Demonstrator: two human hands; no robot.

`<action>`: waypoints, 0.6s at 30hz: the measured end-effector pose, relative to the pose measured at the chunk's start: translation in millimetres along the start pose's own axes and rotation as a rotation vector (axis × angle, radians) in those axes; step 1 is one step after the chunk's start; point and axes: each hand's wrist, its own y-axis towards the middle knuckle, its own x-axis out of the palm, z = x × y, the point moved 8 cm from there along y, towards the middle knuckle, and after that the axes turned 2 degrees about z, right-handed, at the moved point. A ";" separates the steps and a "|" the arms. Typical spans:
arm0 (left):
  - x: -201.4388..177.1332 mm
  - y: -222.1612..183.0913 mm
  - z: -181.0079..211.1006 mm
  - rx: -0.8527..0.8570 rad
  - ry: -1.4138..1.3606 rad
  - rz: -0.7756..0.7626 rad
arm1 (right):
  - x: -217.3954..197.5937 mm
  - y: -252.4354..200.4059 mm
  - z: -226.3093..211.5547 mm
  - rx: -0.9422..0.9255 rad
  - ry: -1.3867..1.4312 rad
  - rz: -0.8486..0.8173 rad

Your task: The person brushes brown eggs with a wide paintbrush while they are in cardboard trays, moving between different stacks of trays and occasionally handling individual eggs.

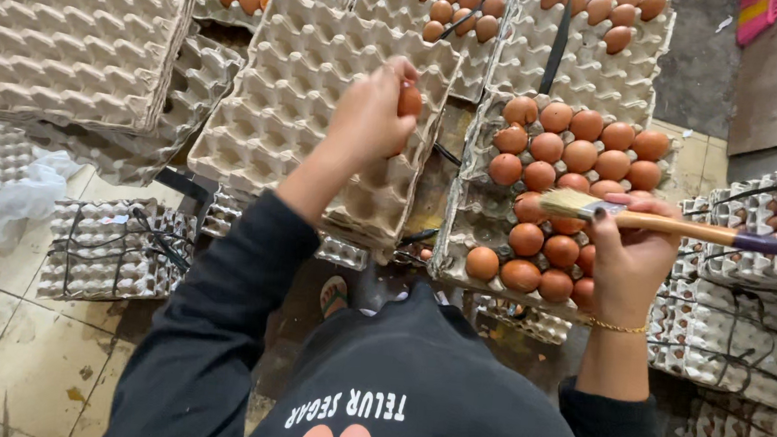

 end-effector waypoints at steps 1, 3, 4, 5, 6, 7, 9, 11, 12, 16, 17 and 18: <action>5.6 12.0 -15.0 0.002 0.001 -0.005 | -2.4 -2.5 0.6 0.003 -0.002 0.004; 14.1 36.2 -31.1 0.135 0.157 0.079 | -12.0 -8.9 -0.9 -0.020 -0.078 0.018; 17.2 37.9 -35.3 0.144 0.155 0.067 | -15.9 -9.7 1.0 -0.014 -0.087 0.029; 22.3 40.2 -36.6 0.174 0.202 0.062 | -21.2 -11.6 2.2 -0.017 -0.067 0.035; 27.9 42.6 -37.7 0.205 0.249 0.057 | -26.8 -13.4 3.8 -0.020 -0.047 0.041; 27.3 40.2 -32.9 0.218 0.245 0.043 | -32.2 -14.4 3.5 -0.012 -0.058 0.056; 20.6 35.7 -30.9 0.158 0.131 0.066 | -45.0 -17.6 2.0 -0.018 -0.055 0.116; 13.4 4.1 10.6 0.234 0.150 0.149 | -52.2 -21.7 -6.6 -0.011 -0.068 0.134; 3.7 -13.2 33.9 0.302 0.169 0.248 | -54.8 -22.3 -11.7 -0.014 -0.071 0.139; 73.4 -85.8 73.9 0.385 0.013 0.131 | -69.9 -25.9 -2.7 -0.047 -0.069 0.159; 105.1 -96.4 70.4 0.306 0.117 -0.042 | -71.4 -26.8 -3.1 -0.046 -0.070 0.145; 135.8 -109.8 64.9 0.225 0.220 -0.214 | -72.8 -27.9 -3.4 -0.044 -0.071 0.132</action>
